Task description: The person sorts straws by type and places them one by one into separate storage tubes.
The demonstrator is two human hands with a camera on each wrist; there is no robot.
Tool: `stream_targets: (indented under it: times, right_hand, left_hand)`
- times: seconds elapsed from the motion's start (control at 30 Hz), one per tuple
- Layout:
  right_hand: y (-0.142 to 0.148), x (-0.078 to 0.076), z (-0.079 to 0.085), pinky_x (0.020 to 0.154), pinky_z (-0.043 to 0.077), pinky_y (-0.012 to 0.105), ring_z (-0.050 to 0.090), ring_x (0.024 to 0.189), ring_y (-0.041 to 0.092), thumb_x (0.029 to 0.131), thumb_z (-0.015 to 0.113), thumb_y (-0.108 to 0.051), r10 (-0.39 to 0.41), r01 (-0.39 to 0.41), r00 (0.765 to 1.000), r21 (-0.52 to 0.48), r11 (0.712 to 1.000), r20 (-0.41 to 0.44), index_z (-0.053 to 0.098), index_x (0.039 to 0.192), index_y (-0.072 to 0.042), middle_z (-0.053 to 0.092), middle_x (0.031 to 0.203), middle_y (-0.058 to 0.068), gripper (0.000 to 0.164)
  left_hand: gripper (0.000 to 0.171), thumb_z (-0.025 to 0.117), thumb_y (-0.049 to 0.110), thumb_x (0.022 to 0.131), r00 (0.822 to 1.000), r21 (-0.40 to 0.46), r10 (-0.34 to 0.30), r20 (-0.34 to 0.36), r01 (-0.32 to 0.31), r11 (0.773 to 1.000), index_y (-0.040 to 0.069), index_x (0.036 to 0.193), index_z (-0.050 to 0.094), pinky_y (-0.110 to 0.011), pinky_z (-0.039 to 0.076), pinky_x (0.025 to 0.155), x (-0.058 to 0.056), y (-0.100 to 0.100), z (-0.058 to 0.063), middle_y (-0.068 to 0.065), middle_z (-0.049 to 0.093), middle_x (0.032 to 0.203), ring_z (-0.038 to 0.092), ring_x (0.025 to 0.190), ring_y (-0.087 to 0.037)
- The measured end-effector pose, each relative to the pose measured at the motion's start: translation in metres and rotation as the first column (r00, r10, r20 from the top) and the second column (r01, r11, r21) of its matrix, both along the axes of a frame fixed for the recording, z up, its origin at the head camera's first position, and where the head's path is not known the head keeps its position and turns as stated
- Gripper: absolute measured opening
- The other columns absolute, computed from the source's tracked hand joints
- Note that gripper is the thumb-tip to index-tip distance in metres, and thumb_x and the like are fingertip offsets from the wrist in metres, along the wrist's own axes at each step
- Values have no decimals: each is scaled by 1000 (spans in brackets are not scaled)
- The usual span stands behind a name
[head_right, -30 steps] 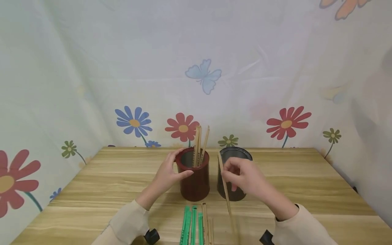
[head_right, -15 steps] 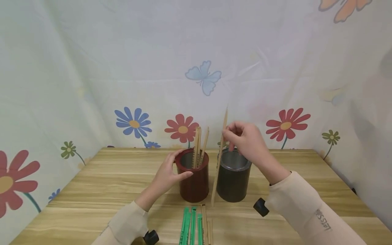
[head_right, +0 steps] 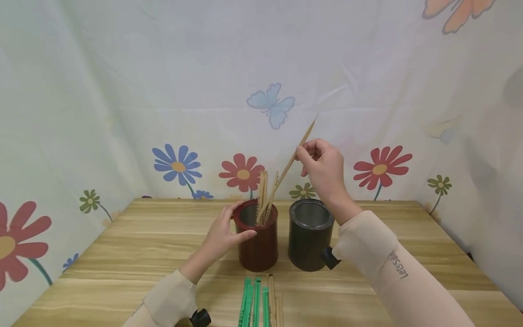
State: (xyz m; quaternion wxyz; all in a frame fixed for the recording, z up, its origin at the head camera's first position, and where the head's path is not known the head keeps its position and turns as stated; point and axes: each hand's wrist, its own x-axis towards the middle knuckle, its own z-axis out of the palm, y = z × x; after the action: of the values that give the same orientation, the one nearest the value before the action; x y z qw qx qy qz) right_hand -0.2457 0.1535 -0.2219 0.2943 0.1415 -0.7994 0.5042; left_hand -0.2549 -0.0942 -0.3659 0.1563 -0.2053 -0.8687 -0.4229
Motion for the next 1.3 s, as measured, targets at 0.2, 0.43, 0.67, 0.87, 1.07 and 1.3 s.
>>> stream_targets:
  times: [0.2,0.43,0.67,0.87,1.07,1.3]
  right_hand:
    - [-7,-8,-15,63,46,18,56,50,9,94,59,-28,14,-14,1000,7,1000,18,66,93,-3,63,73,-19,25]
    - [-14,-14,-36,57,51,24,57,51,13,94,61,-23,17,-20,998,54,998,64,66,92,-6,65,77,-3,18]
    - [-20,-17,-52,53,51,25,60,53,23,93,62,-20,28,-43,991,112,993,134,66,90,-5,67,77,10,16]
    - [-24,-18,-63,58,49,26,59,49,21,92,64,-17,32,-63,988,201,978,152,68,89,-4,68,73,10,13]
    - [-26,-17,-71,57,49,29,57,48,19,91,64,-18,49,-105,974,249,963,222,67,88,-6,69,77,9,12]
    - [-29,-17,-73,53,49,28,58,50,19,92,63,-20,46,-145,951,308,940,307,66,90,-6,69,80,9,15]
  left_hand:
    - [87,82,41,72,1000,5,-8,2,8,1000,5,141,42,-54,43,105,-1,-1,-1,-16,50,137,48,128,-34]
    - [87,82,42,72,1000,8,-9,-7,9,1000,4,141,42,-54,43,105,-1,-1,-2,-16,51,136,48,127,-33]
    - [87,81,42,73,1000,19,-13,9,13,1000,5,141,42,-53,41,106,0,-1,-1,-15,50,136,48,128,-32]
    - [87,81,42,73,1000,12,-11,7,10,1000,5,141,41,-52,42,106,-1,-2,-1,-15,50,136,48,128,-32]
    - [88,81,43,73,1000,0,-6,11,6,1000,7,142,41,-51,41,107,-2,-2,0,-13,50,137,47,129,-30]
    - [88,81,44,73,1000,-4,2,13,-2,1000,7,142,41,-51,41,107,-3,-1,-2,-13,50,137,47,128,-30]
